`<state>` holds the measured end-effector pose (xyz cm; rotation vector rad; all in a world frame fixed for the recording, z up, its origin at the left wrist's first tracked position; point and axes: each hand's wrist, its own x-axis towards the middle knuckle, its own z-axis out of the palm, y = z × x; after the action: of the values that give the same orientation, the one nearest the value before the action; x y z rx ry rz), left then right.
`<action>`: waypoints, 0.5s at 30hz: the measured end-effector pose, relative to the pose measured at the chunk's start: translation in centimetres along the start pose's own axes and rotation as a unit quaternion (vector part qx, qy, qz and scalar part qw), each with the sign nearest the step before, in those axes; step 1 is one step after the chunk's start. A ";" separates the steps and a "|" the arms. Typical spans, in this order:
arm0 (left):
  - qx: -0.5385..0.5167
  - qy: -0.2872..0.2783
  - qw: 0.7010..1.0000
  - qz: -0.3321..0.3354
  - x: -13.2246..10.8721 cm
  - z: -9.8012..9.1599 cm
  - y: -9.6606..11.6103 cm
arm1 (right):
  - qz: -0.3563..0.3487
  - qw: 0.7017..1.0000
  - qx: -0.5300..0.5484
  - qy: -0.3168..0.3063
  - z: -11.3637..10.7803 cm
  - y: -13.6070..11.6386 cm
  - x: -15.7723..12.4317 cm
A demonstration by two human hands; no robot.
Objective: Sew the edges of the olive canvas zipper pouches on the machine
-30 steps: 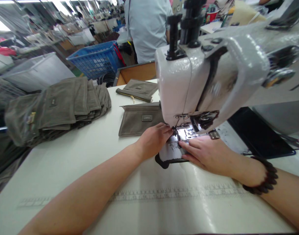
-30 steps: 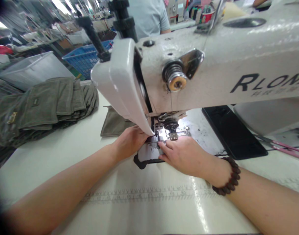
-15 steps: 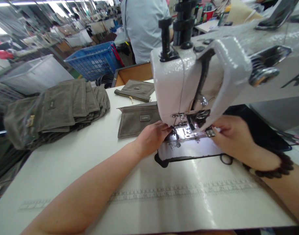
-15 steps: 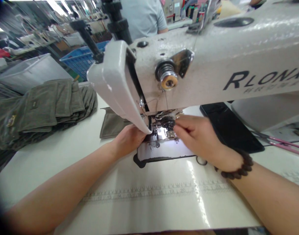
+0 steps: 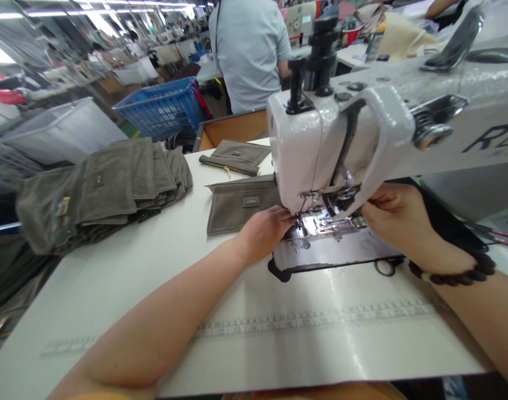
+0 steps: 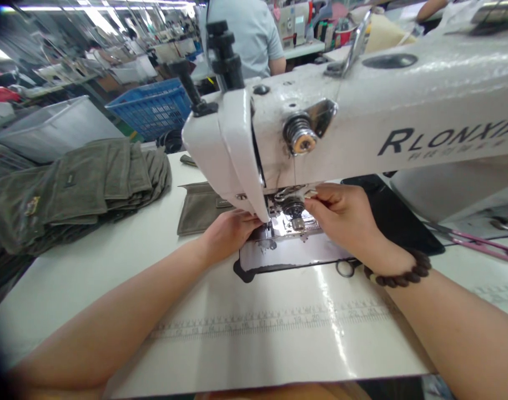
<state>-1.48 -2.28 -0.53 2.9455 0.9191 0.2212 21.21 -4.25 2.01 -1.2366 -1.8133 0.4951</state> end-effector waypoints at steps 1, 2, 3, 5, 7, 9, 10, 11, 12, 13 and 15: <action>0.000 -0.001 1.000 0.001 0.0 0.0 0.0 | 0.001 1.000 0.012 0.001 0.0 0.0 0.0; 0.001 -0.001 1.000 0.004 0.0 0.0 0.0 | 0.003 1.000 0.021 0.001 0.1 0.0 0.0; 0.003 -0.002 1.000 0.008 0.0 0.0 0.0 | 0.004 1.000 0.026 0.000 0.1 0.0 0.0; 0.007 -0.003 1.000 0.014 -0.1 0.0 0.0 | 0.002 1.000 0.026 0.002 0.1 -0.2 0.0; 0.011 0.003 1.000 0.014 -0.2 0.1 0.0 | -0.002 1.000 0.023 0.002 0.1 -0.3 0.1; 0.012 0.008 1.000 0.013 -0.2 0.2 0.1 | -0.010 1.000 0.020 0.000 0.0 -0.4 0.1; 0.012 0.010 1.000 0.013 -0.2 0.2 0.1 | -0.014 1.000 0.018 -0.002 0.0 -0.4 0.1; 0.011 0.010 1.000 0.015 -0.2 0.2 0.1 | -0.018 1.000 0.013 -0.003 0.0 -0.4 0.1; 0.009 0.009 1.000 0.017 -0.2 0.2 0.2 | -0.023 1.000 0.006 -0.005 0.0 -0.3 0.1; 0.007 0.011 1.000 0.018 -0.2 0.1 0.2 | -0.026 1.000 -0.002 -0.007 0.0 -0.3 0.2; 0.001 0.023 1.000 0.017 -0.2 -0.2 0.1 | -0.029 0.999 -0.027 -0.018 0.0 -0.3 0.2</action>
<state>-1.59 -2.47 -0.31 2.9721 0.8765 0.2919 21.02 -4.23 2.32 -1.2140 -1.8981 0.4404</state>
